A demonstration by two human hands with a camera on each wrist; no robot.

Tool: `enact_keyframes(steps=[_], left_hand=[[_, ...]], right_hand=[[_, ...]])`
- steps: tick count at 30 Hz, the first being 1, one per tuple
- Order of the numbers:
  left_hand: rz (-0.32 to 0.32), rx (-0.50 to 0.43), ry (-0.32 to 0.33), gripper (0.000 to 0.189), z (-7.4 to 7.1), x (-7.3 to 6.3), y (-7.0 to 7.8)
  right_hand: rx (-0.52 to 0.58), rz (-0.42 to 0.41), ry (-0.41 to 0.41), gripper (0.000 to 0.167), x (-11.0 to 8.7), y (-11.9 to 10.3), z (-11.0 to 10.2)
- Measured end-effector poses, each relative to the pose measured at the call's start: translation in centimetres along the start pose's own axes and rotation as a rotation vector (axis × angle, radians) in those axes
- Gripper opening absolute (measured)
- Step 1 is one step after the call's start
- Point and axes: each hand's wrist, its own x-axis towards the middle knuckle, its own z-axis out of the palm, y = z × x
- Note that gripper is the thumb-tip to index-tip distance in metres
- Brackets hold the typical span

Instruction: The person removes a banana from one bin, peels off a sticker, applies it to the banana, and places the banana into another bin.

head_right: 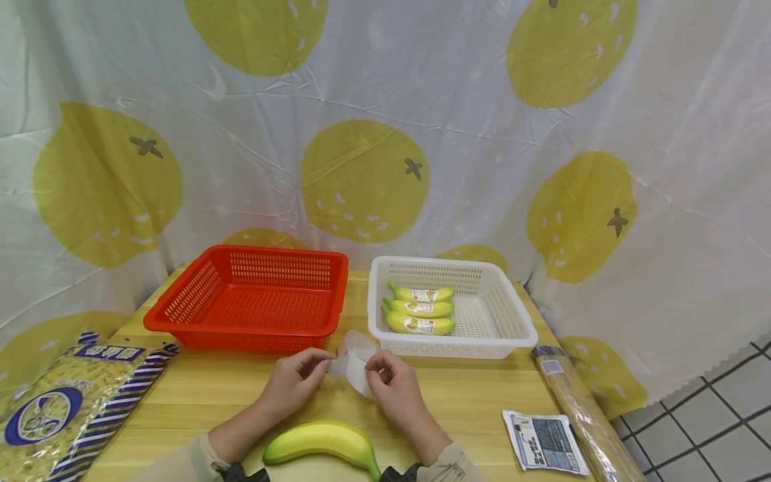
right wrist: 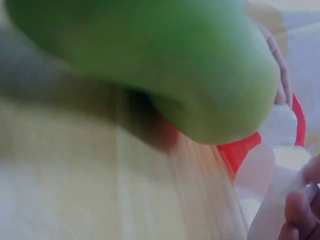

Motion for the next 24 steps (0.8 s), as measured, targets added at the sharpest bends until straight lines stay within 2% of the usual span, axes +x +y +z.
enact_keyframes(steps=[5, 8, 15, 19, 22, 24], left_hand=[[-0.051, 0.006, 0.010, 0.013, -0.2, 0.0, 0.0], [-0.051, 0.000, 0.020, 0.013, -0.3, 0.0, 0.1], [0.046, -0.012, 0.040, 0.015, -0.3, -0.1, 0.4], [0.108, -0.039, 0.040, 0.019, -0.3, -0.2, 0.8], [0.168, -0.044, 0.018, 0.024, -0.4, -0.3, 1.0], [0.227, -0.035, -0.001, 0.028, -0.6, -0.5, 1.1]], right_hand=[[-0.091, 0.029, 0.035, 0.018, 0.0, 0.0, -0.1], [-0.138, 0.047, 0.048, 0.015, 0.0, 0.3, -0.1], [-0.178, 0.069, 0.028, 0.016, 0.0, 0.7, -0.1], [-0.115, 0.007, 0.043, 0.013, 0.0, 0.3, -0.1], [0.016, -0.026, 0.027, 0.012, 0.0, -0.2, -0.3], [0.131, -0.022, -0.030, 0.017, 0.0, -0.6, -0.4]])
